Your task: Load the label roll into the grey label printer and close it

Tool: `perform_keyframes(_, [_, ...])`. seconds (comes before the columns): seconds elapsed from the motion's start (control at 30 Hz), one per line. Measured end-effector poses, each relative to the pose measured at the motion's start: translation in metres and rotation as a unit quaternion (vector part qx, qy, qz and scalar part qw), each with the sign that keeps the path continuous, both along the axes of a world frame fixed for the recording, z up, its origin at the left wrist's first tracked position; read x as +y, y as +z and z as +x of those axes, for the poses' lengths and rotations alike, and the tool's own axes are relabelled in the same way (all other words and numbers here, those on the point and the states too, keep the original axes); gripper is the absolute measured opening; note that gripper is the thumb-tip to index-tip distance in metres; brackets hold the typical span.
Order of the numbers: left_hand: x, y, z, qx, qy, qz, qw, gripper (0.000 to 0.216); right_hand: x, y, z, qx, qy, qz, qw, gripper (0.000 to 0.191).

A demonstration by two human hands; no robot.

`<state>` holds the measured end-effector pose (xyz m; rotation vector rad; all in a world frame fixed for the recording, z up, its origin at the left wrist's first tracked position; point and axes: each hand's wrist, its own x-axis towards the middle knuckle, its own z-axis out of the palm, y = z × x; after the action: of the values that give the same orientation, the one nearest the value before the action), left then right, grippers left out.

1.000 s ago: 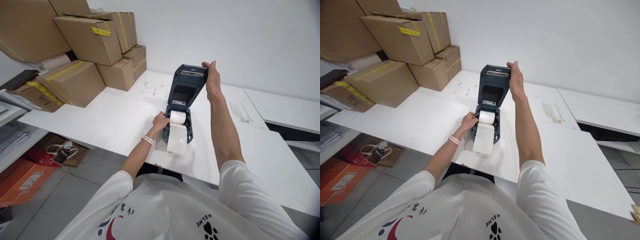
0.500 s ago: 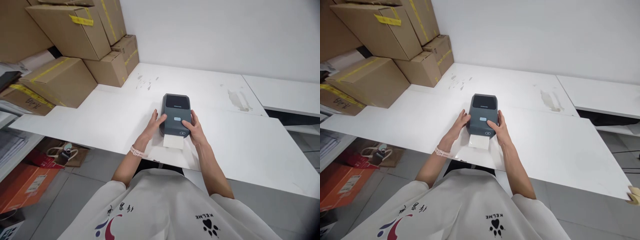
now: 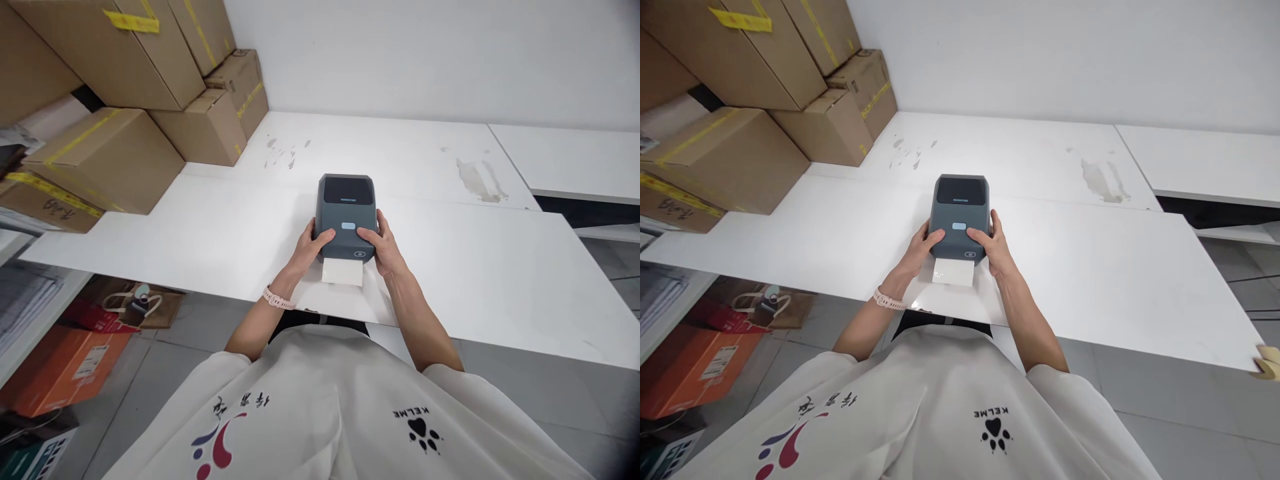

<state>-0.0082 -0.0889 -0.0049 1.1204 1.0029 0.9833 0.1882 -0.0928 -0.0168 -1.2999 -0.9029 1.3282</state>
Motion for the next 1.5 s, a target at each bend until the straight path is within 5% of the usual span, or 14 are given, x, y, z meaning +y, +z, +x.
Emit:
perform_keyframes(0.17, [-0.055,-0.024,-0.004,0.107,0.149,-0.06,0.981,0.061,-0.002,-0.002,-0.004,0.039,-0.021,0.014,0.999,0.118])
perform_keyframes(0.37, [-0.073,-0.015,0.008,-0.001,0.011,-0.144,0.99,0.049,-0.004,-0.001,-0.006,0.056,-0.033,0.022,0.998,0.114])
perform_keyframes(0.6, [-0.073,0.0,-0.006,0.078,-0.033,-0.043,0.996,0.046,0.006,0.022,-0.005,-0.014,-0.01,0.033,0.999,0.131])
perform_keyframes(0.8, [-0.052,-0.002,-0.026,0.159,0.174,0.114,0.965,0.025,0.02,0.025,-0.006,-0.109,-0.009,0.031,0.994,0.13])
perform_keyframes(1.0, [-0.029,-0.006,-0.01,0.146,0.088,0.048,0.984,0.074,0.017,0.01,0.001,-0.14,0.027,0.062,0.988,0.126])
perform_keyframes(1.27, [-0.034,-0.009,-0.005,0.19,0.071,0.09,0.975,0.079,-0.027,-0.025,0.004,-0.195,-0.002,0.126,0.973,0.082])
perform_keyframes(1.5, [0.023,0.026,-0.001,0.166,0.127,0.225,0.952,0.057,0.043,0.016,0.023,-0.179,-0.008,0.265,0.947,0.091])
